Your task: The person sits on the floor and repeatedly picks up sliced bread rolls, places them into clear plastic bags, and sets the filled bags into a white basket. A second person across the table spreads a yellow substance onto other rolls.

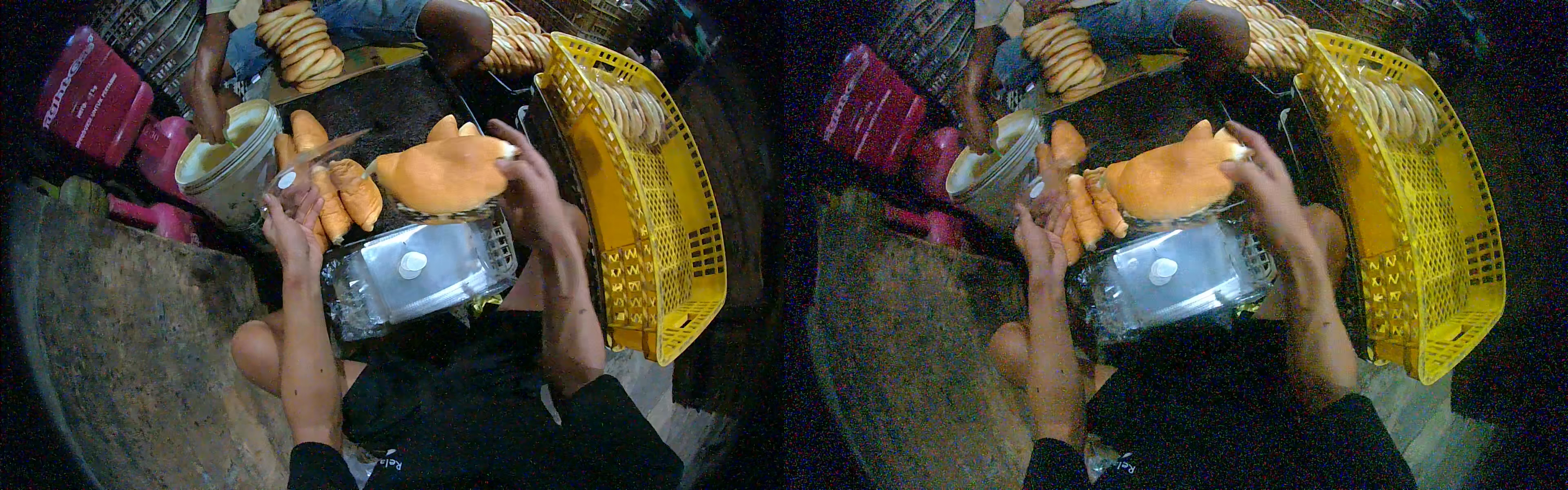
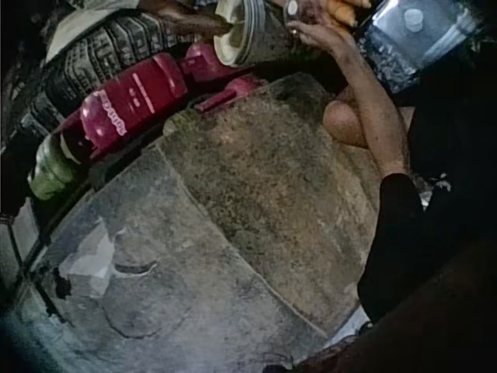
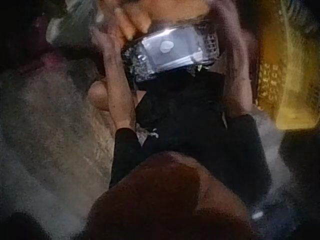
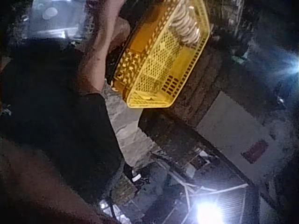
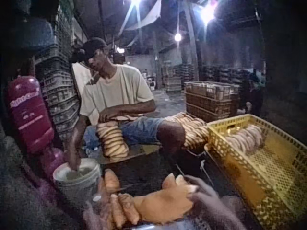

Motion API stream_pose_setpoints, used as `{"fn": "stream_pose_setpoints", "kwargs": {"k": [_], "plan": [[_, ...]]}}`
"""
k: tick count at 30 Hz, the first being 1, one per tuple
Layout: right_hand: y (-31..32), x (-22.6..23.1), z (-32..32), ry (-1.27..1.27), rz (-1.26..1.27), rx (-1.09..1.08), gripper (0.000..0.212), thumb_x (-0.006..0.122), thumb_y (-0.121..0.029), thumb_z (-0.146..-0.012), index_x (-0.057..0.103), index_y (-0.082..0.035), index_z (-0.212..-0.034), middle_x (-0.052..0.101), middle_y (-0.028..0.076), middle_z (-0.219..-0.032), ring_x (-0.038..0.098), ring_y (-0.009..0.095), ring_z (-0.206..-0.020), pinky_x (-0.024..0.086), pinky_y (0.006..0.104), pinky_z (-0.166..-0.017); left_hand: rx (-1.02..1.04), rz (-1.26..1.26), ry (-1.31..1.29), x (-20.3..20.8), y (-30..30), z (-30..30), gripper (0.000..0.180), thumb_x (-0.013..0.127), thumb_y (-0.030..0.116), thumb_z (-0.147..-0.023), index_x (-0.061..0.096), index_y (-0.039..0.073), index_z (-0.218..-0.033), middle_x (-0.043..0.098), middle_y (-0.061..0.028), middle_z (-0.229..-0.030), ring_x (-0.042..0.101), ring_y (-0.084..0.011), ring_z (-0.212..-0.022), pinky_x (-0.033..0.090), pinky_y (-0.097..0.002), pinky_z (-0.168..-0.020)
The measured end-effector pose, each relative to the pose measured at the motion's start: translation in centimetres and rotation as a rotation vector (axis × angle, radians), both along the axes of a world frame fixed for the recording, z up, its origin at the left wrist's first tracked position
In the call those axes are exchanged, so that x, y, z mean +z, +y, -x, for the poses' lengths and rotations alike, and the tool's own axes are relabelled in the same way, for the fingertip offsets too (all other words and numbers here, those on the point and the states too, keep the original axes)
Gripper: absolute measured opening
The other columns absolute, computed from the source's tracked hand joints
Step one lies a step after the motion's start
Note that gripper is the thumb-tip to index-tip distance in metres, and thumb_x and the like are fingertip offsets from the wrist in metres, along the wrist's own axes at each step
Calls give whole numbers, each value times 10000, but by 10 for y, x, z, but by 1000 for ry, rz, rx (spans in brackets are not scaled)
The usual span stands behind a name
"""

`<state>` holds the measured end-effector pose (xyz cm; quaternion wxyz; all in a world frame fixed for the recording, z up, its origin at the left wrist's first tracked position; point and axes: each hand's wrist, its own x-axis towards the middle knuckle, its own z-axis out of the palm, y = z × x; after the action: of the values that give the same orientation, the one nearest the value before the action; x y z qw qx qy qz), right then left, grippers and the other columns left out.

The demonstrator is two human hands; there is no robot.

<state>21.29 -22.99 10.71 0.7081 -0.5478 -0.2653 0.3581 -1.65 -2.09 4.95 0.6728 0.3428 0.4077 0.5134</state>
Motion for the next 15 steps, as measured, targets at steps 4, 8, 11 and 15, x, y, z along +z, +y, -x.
{"fn": "stream_pose_setpoints", "kwargs": {"k": [4,8,11,15], "plan": [[-24,43,-1,-7,-11,-76,673,514,-195,-764,407,27,-1390,515,181,-1312,534,250,-1186,413,332,-1019,-130,-106,19,7,-4,-11,533,337,440,-1023,506,-54,-1129,626,-216,-1083,650,-321,-1003,559,-426,-865],[-27,38,-4,5,-26,-82,674,516,-205,-757,418,51,-1373,541,174,-1287,544,240,-1175,414,317,-1016,-230,-126,11,7,-11,-20,548,329,443,-1024,501,-59,-1164,628,-208,-1104,645,-319,-1015,559,-419,-860],[-31,38,-8,31,-102,-75,670,512,-209,-771,407,57,-1376,545,180,-1282,572,248,-1143,449,309,-986,-221,-164,-68,5,-8,-12,551,337,438,-1024,483,-58,-1214,622,-207,-1124,640,-323,-1028,557,-413,-863],[-46,58,-11,29,-111,-106,686,513,-226,-778,385,54,-1391,525,181,-1312,563,240,-1159,469,355,-983,-163,-175,12,13,-10,-2,548,334,427,-1026,501,-60,-1212,616,-215,-1141,635,-327,-1038,556,-406,-861]]}}
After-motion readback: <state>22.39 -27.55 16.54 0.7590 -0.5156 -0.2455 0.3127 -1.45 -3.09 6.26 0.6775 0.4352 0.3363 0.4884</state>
